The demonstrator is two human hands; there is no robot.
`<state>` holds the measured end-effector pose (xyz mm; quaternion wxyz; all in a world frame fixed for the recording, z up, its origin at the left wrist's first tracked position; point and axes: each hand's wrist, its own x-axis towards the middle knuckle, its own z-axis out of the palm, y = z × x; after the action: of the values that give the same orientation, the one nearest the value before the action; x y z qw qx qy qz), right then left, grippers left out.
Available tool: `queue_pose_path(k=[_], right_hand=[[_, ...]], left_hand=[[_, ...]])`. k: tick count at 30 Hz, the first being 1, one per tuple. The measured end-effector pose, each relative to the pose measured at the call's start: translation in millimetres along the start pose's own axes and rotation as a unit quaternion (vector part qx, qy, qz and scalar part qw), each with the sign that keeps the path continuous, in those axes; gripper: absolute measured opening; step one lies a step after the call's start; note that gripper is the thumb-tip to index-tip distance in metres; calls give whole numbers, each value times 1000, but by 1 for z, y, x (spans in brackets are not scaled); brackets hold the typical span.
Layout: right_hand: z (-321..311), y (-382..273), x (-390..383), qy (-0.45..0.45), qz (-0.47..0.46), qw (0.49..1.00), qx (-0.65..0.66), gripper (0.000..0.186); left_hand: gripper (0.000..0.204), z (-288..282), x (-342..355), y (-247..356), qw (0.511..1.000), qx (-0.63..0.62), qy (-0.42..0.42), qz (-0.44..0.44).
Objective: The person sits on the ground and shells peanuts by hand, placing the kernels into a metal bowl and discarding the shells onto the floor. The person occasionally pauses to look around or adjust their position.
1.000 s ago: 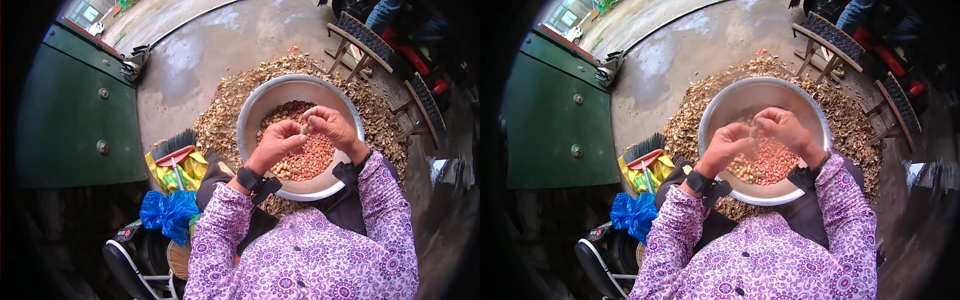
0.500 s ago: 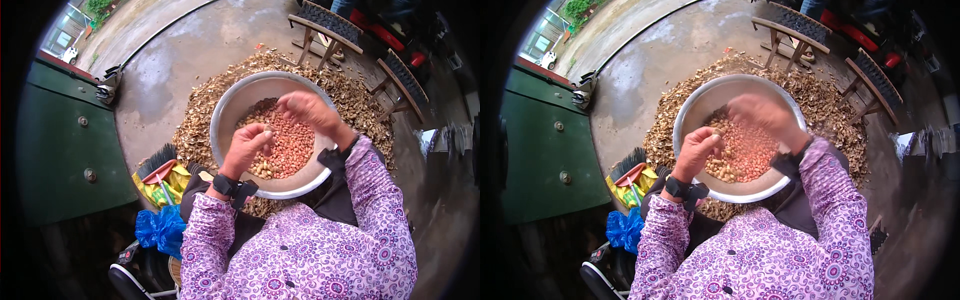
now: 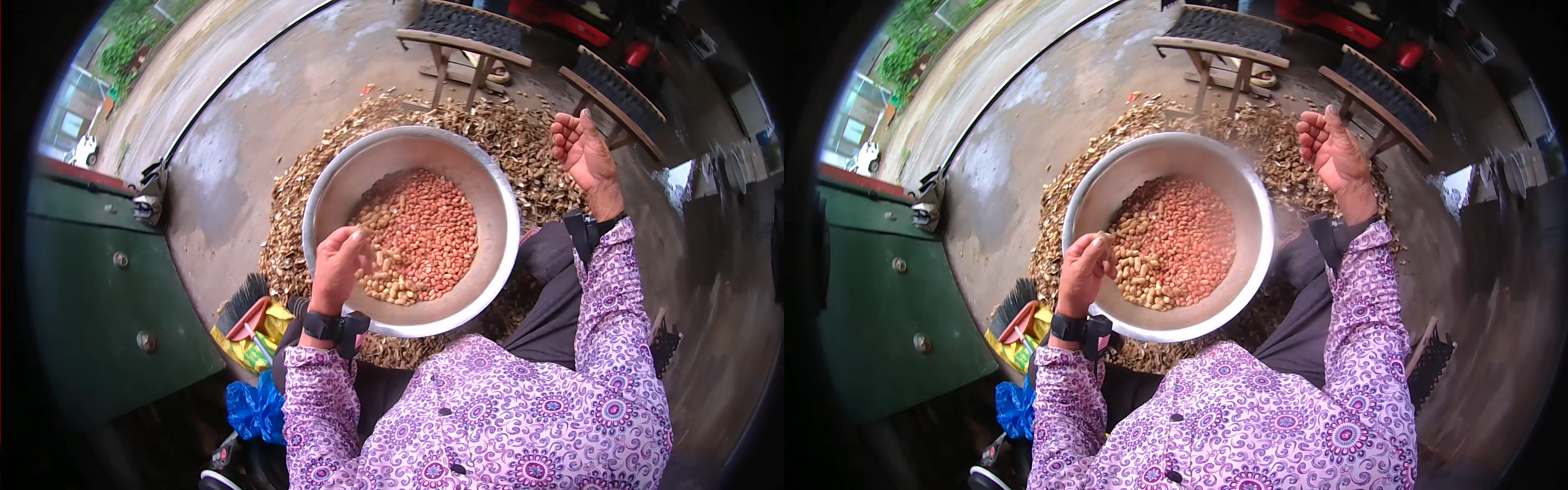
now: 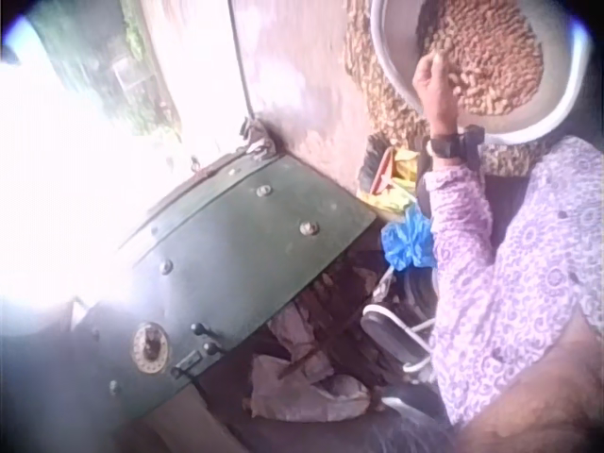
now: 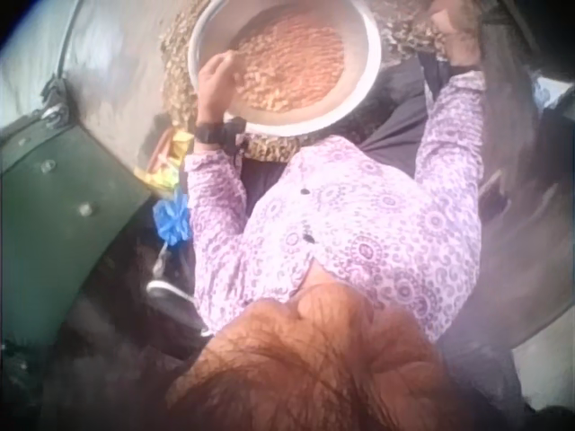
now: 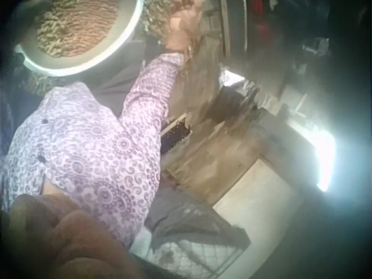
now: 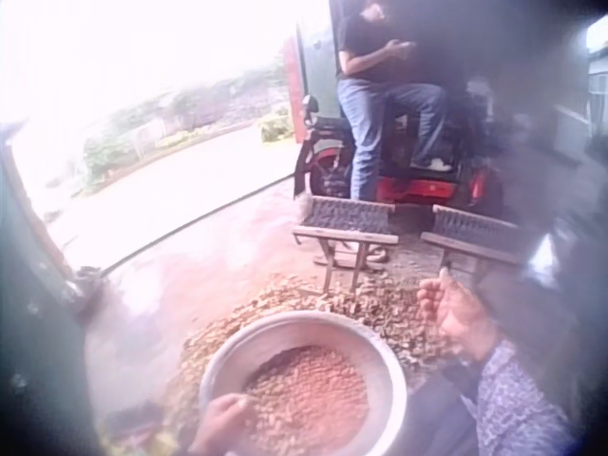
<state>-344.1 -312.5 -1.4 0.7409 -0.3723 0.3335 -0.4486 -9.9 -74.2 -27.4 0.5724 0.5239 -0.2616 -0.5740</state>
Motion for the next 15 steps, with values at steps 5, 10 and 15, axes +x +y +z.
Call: queue_pose_path(k=[5, 10, 15], right_hand=[[-21, -15, -5, 22, -30, 998, 55, 44], [-30, -19, -6, 9, -38, 996, 83, 45], [-27, -17, -5, -9, -29, 994, 101, 46]], left_hand=[[17, 0, 8, -8, 1000, -9, -12, 4], [16, 1, 15, -11, 1000, -7, -14, -11], [17, -6, 12, -11, 1000, 1, -15, -14]])
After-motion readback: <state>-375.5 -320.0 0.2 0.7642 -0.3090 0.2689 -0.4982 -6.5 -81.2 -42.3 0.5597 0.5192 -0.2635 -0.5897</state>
